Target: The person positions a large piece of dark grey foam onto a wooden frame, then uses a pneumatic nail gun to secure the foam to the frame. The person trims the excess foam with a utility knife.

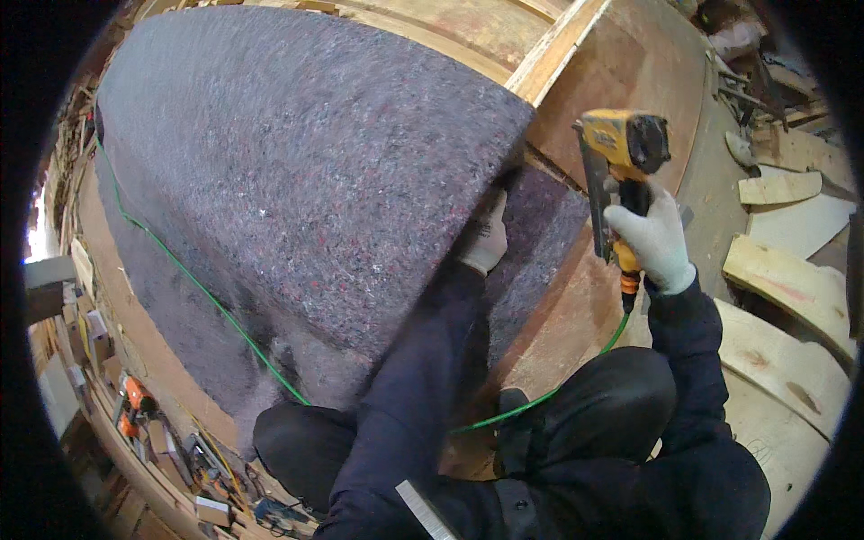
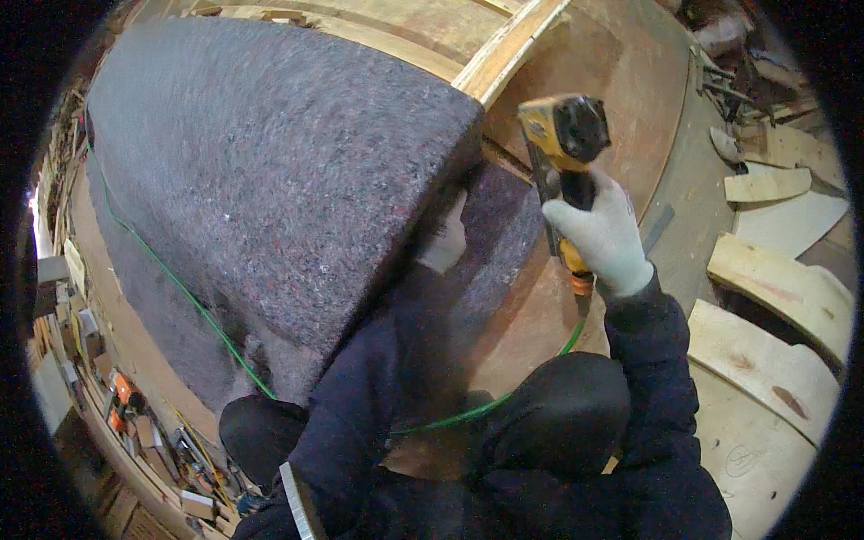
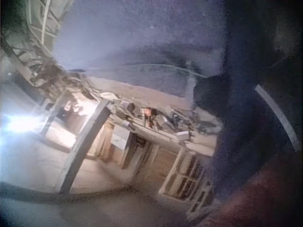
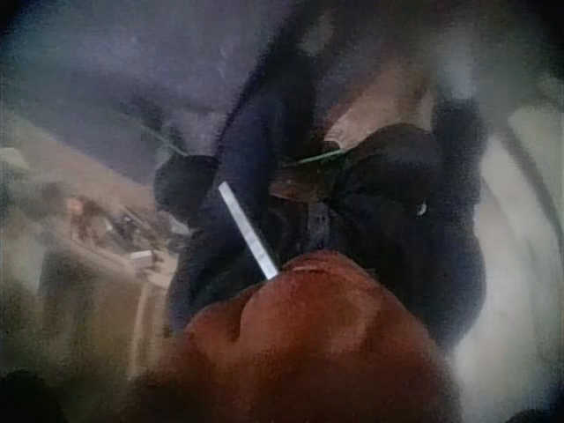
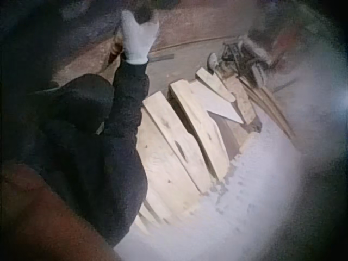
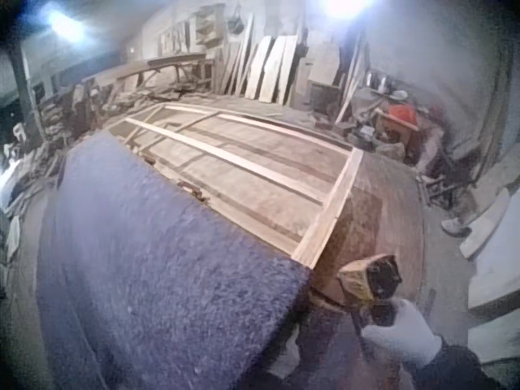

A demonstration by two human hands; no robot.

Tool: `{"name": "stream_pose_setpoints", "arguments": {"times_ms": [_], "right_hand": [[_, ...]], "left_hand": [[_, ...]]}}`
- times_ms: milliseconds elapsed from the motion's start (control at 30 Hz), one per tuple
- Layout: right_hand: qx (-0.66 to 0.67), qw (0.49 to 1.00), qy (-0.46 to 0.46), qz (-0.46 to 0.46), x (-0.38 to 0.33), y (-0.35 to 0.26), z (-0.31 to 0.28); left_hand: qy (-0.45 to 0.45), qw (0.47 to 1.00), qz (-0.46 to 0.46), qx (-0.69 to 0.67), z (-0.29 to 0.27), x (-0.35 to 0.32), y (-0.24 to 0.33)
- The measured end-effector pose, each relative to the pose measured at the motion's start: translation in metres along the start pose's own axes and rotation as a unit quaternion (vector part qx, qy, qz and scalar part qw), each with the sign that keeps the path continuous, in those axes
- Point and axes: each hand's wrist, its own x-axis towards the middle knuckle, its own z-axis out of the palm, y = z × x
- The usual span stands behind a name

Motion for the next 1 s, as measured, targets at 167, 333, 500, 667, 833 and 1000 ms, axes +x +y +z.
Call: {"name": "stream_pose_setpoints", "arguments": {"times_ms": [167, 333, 500, 667, 833, 1000], "right_hand": [[0.022, 0.994, -0.100, 0.027, 0.024, -0.038, 0.008], [-0.040, 0.989, -0.131, 0.063, 0.045, -0.033, 0.022], [-0.096, 0.989, -0.115, -0.002, 0.053, -0.027, 0.017], [-0.082, 0.994, -0.072, 0.025, 0.056, -0.027, 0.019], [-0.075, 0.996, -0.057, 0.001, 0.057, -0.034, 0.014], [-0.140, 0.988, -0.069, -0.022, 0.067, -0.039, 0.019]], "left_hand": [[0.025, 0.999, -0.030, -0.025, 0.006, 0.000, -0.003], [0.011, 0.997, -0.064, -0.035, 0.011, -0.005, -0.006], [0.052, 0.998, -0.020, 0.002, 0.017, -0.008, -0.012], [0.048, 0.998, -0.041, -0.010, 0.022, -0.007, -0.014], [0.063, 0.998, -0.018, -0.002, 0.027, -0.010, -0.016], [0.047, 0.998, -0.030, -0.006, 0.026, -0.009, -0.019]]}}
